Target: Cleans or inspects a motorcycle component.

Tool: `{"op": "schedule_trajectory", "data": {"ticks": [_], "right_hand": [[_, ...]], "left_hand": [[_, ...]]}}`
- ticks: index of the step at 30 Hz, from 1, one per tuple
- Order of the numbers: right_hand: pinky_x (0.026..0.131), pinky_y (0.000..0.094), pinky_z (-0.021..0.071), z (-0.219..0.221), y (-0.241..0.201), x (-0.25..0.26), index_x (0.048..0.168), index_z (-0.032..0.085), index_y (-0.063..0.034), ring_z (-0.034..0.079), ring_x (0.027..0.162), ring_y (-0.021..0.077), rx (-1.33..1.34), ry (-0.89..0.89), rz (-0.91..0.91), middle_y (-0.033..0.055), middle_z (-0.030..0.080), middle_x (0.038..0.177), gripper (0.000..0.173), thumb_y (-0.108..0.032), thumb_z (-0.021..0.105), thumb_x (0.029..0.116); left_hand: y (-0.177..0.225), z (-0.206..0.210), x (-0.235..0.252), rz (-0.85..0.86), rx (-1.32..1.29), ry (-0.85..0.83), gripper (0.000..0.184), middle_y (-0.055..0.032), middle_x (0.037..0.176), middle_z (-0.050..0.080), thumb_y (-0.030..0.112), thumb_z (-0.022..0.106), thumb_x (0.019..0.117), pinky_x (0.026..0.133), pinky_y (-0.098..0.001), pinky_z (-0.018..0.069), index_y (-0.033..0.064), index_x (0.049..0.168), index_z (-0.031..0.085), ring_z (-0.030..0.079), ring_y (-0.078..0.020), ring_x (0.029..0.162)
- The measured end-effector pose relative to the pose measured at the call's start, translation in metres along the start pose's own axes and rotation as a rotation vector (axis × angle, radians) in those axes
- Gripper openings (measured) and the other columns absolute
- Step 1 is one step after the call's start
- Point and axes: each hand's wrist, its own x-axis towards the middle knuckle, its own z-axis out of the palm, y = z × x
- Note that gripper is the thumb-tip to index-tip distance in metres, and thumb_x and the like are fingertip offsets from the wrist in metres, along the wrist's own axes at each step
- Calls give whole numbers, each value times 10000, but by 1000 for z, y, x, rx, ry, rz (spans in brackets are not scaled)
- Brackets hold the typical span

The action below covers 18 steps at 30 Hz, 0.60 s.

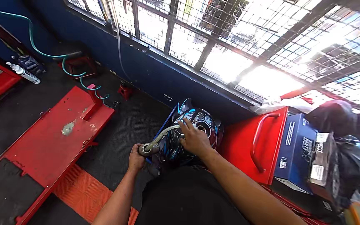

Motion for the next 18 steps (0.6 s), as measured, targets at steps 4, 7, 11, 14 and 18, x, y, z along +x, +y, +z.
{"op": "schedule_trajectory", "data": {"ticks": [4, 7, 11, 14, 18], "right_hand": [[581, 537, 574, -11, -74, 3, 1502, 521, -320, 695, 712, 303, -27, -136, -344, 36, 433, 1614, 649, -208, 707, 890], [628, 560, 570, 10, -101, 11, 1454, 562, -319, 697, 779, 337, -127, -306, -549, 86, 592, 1441, 543, -194, 685, 941], [624, 531, 551, 15, -101, 22, 1165, 679, -234, 681, 775, 322, -254, -331, -646, 97, 691, 978, 240, -109, 613, 971], [626, 535, 543, -10, -100, 21, 1197, 697, -292, 688, 797, 309, -289, -382, -633, 75, 702, 967, 247, -223, 595, 982], [606, 519, 517, -34, -99, 13, 1298, 669, -369, 688, 772, 278, -316, -393, -538, 38, 709, 870, 357, -348, 513, 977]], "left_hand": [[5, 2, -2, -5, 12, -7, 443, -101, 1140, 688, 92, 819, 798, 911, -525, 574, 103, 1207, 648, 681, -244, 1022], [9, 1, -5, -14, 25, -24, 435, -123, 1154, 685, 98, 788, 829, 908, -534, 574, 87, 1236, 635, 686, -256, 1020], [10, 1, -5, 30, 20, -7, 429, -99, 1170, 679, 105, 813, 816, 927, -497, 575, 101, 1213, 651, 681, -226, 1030], [5, -1, -9, 21, -5, 23, 433, -109, 1166, 679, 84, 823, 796, 933, -502, 570, 87, 1194, 653, 678, -235, 1034], [-3, -5, -7, -32, -19, 67, 422, -98, 1142, 687, 98, 822, 799, 915, -510, 576, 100, 1185, 652, 682, -235, 1023]]}}
